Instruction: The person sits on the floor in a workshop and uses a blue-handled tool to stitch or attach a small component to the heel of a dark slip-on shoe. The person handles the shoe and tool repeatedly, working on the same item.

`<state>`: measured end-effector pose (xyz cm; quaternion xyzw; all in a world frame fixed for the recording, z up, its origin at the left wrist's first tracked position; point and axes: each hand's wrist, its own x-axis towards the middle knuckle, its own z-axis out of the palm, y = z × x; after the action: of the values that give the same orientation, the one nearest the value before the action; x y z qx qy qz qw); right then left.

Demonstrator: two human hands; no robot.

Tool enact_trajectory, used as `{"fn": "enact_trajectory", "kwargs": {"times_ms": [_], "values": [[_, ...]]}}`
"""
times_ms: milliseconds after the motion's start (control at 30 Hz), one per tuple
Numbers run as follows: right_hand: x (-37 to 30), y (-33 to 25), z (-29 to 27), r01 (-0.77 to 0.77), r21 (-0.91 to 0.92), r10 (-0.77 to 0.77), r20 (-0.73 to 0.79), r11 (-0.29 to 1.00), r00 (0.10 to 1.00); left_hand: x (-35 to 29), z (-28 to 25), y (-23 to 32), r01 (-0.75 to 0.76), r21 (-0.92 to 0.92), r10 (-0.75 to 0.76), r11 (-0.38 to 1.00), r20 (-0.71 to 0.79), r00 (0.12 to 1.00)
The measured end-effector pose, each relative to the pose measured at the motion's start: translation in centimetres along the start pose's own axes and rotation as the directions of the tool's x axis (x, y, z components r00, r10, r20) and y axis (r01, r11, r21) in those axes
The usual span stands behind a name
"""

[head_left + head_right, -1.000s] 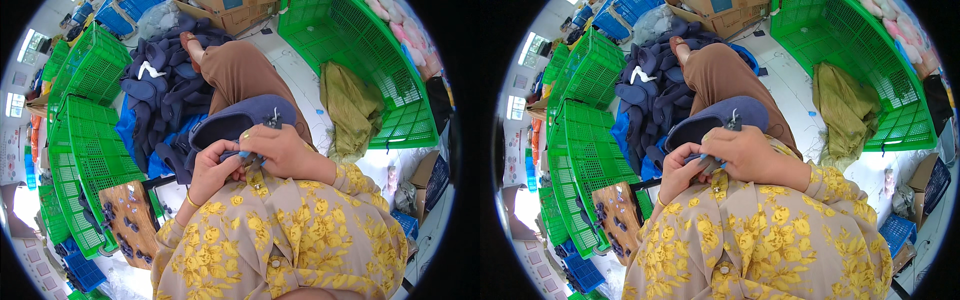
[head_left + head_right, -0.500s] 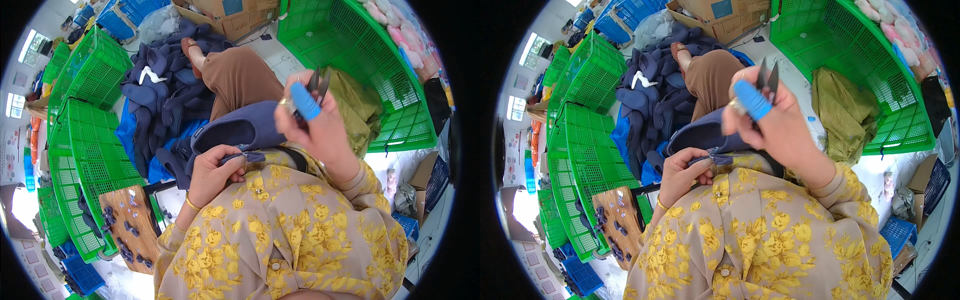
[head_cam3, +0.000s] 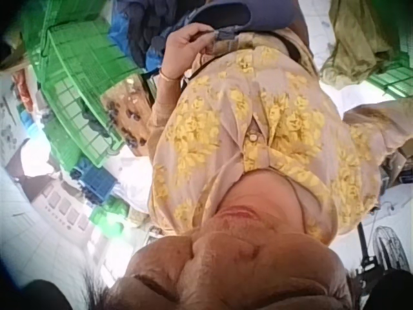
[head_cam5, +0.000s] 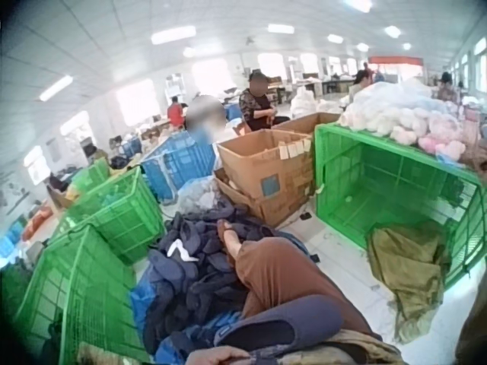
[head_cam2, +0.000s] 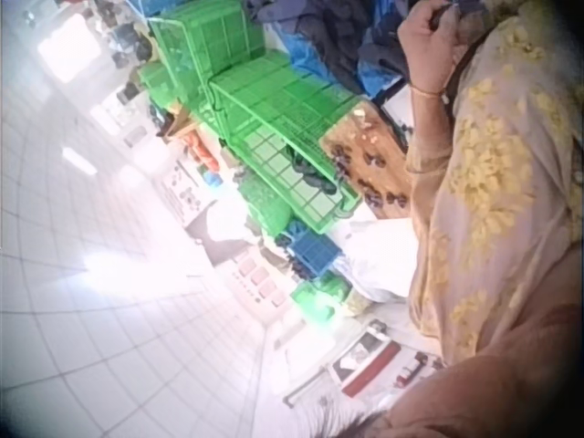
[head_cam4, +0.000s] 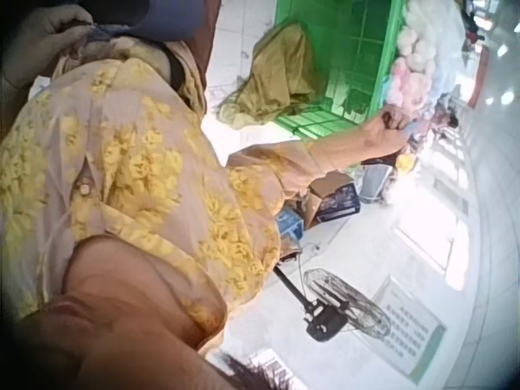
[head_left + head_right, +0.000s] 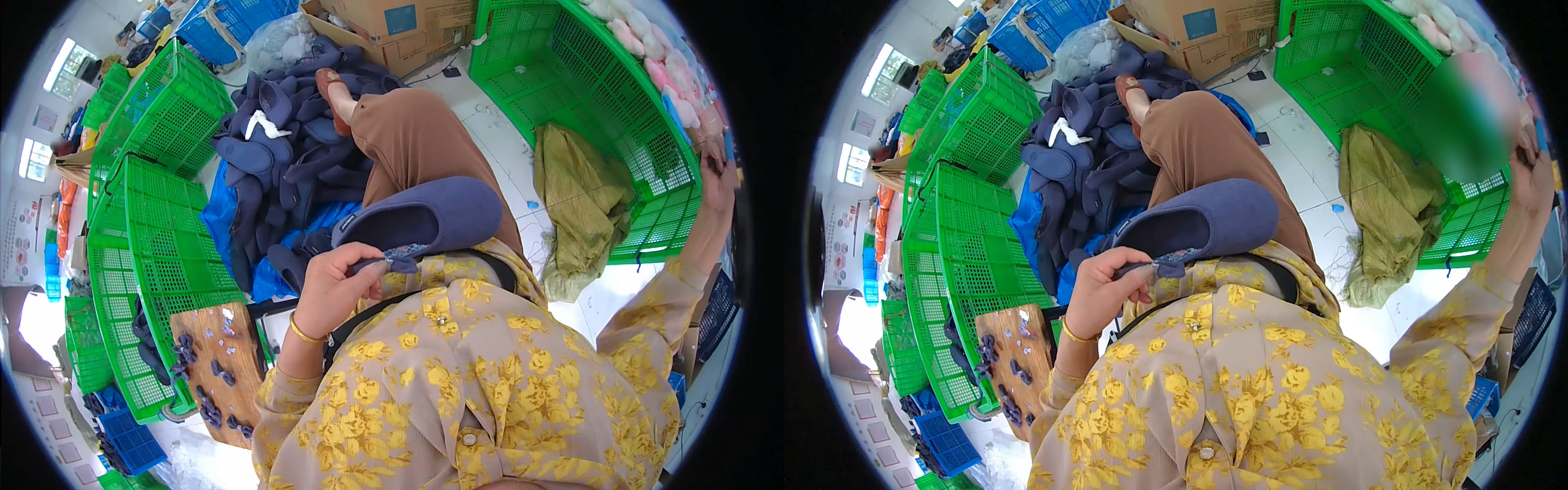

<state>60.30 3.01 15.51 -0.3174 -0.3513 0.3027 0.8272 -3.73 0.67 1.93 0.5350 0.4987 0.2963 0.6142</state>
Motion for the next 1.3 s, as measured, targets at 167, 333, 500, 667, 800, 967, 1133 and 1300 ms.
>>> {"fn": "enact_trajectory", "kwargs": {"times_ms": [167,333,500,667,800,967,1133,1300], "values": [[-15.2,9.4,15.5,0.014,-0.404,-0.138,-0.279,0.915,0.95,1.0,1.0,1.7,-0.051,-0.074,0.053,0.996,0.033,0.998],[-26.2,14.4,20.2,0.646,-0.556,0.348,0.832,0.524,0.433,1.3,2.5,3.3,-0.036,-0.095,0.042,0.995,0.062,0.997],[-28.1,17.5,20.9,0.923,-0.215,0.033,0.976,0.32,0.216,1.4,3.5,4.2,-0.012,-0.127,0.022,0.992,0.073,0.997],[-28.5,17.2,20.8,0.952,-0.25,-0.088,0.959,0.179,0.269,1.5,4.2,4.5,0.127,-0.305,-0.092,0.944,0.127,0.988],[-28.7,16.3,19.9,0.786,-0.532,0.117,0.844,0.316,0.524,1.5,4.5,4.3,0.052,-0.266,0.007,0.963,0.216,0.976],[-29.0,15.3,17.5,-0.426,-0.59,0.599,0.127,0.686,0.791,3.4,2.9,1.6,-0.254,0.238,0.239,0.938,0.091,0.967],[-29.4,17.0,15.9,-0.763,-0.337,0.801,-0.041,0.551,0.597,6.5,4.6,-0.3,-0.304,0.428,0.24,0.851,0.197,0.951],[-29.1,19.6,17.2,-0.711,-0.334,0.774,0.107,0.619,0.624,7.2,5.8,-0.8,-0.037,-0.052,0.044,0.998,0.151,0.987]]}}
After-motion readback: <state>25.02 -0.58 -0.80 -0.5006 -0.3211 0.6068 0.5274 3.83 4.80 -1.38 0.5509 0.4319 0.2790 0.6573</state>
